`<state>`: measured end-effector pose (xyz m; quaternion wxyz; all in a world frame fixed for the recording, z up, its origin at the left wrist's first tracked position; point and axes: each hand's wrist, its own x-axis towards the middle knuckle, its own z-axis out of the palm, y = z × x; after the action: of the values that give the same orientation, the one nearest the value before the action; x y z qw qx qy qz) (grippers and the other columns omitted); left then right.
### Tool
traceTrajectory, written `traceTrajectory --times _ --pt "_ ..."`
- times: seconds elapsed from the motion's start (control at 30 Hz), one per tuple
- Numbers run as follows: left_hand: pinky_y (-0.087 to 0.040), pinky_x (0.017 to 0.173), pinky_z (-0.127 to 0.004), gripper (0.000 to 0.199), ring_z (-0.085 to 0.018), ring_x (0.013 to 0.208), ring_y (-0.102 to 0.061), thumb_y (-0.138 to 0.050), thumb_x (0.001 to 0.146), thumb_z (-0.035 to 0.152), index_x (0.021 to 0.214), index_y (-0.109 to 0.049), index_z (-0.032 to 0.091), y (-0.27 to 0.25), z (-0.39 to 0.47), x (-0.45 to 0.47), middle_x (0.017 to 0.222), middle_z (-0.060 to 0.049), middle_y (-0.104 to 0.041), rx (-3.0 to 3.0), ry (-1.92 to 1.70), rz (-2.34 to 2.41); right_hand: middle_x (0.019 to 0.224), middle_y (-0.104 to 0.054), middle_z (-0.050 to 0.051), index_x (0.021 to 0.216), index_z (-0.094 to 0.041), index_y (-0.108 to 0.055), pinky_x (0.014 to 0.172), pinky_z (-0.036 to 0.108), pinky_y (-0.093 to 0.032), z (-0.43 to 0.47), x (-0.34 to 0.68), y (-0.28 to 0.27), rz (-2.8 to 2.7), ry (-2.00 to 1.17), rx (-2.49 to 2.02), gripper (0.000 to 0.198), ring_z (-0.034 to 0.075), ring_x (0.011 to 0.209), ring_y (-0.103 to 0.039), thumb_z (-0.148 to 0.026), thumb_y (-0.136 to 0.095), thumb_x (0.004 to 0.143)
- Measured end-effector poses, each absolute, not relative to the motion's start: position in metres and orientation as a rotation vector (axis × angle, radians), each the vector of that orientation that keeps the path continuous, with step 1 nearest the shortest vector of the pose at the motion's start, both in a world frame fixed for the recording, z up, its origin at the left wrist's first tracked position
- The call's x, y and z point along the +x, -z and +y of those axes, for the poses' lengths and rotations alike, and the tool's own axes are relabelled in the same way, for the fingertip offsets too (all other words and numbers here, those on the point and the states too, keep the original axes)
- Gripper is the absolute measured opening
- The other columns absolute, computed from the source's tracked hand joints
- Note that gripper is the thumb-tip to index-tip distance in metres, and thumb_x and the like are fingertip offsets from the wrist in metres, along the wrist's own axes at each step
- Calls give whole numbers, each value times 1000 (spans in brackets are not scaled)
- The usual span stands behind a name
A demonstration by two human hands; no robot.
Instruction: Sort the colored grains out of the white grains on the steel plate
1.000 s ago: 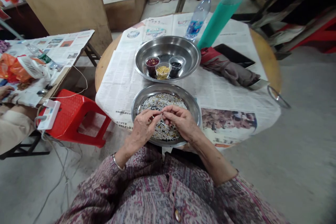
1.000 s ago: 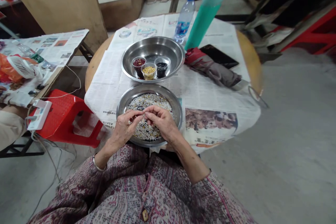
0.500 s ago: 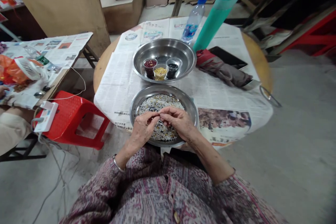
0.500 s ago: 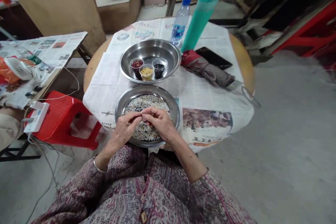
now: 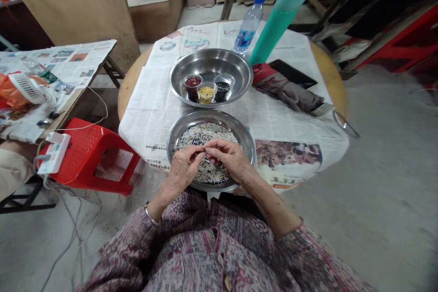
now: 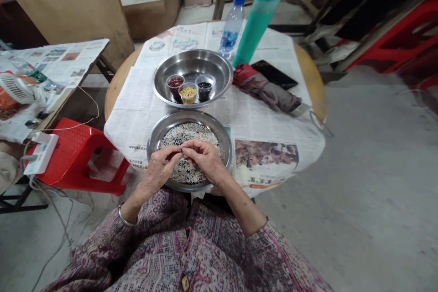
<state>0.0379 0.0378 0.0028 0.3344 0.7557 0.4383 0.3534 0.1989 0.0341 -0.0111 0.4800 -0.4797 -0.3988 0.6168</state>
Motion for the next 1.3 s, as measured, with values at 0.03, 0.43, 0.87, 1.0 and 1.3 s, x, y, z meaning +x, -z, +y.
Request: traceTrajectory --times 0.03,0.43,0.87,1.0,1.3 --pt "-54 83 -31 13 -16 86 -69 -59 93 16 99 -70 16 -2 38 38 96 -6 -75 1987 -931 1138 57 -58 -4 79 -20 -70 47 22 -33 34 199 11 -975 -1500 -1177 27 8 50 -46 -44 -76 68" --pt "-55 81 -31 10 -16 84 -68 -59 94 17 97 -68 18 5 38 37 93 -5 -74 2103 -982 1092 56 -57 -4 80 -20 -69 46 24 -32 34 199 13 -1009 -1447 -1209 31 9 50 -44 -48 -74 69" --pt "-53 76 -27 11 -14 79 -66 -61 90 15 93 -71 18 -8 40 31 90 -2 -74 1849 -1010 1244 64 -62 -2 80 -19 -68 51 24 -38 28 199 3 -847 -1425 -1215 29 9 53 -51 -44 -78 66" --pt "-54 80 -29 12 -15 84 -67 -59 92 18 96 -71 19 -16 38 33 94 -4 -75 1875 -973 1199 65 -61 -2 82 -19 -69 51 24 -40 25 199 -1 -757 -1522 -1159 32 9 54 -51 -44 -81 65" --pt "-51 69 -26 12 -13 73 -64 -61 91 22 91 -72 17 -17 35 44 85 -2 -74 1696 -883 1208 63 -62 -3 80 -19 -72 51 22 -39 20 196 -3 -731 -1548 -1126 28 7 53 -51 -40 -83 65"
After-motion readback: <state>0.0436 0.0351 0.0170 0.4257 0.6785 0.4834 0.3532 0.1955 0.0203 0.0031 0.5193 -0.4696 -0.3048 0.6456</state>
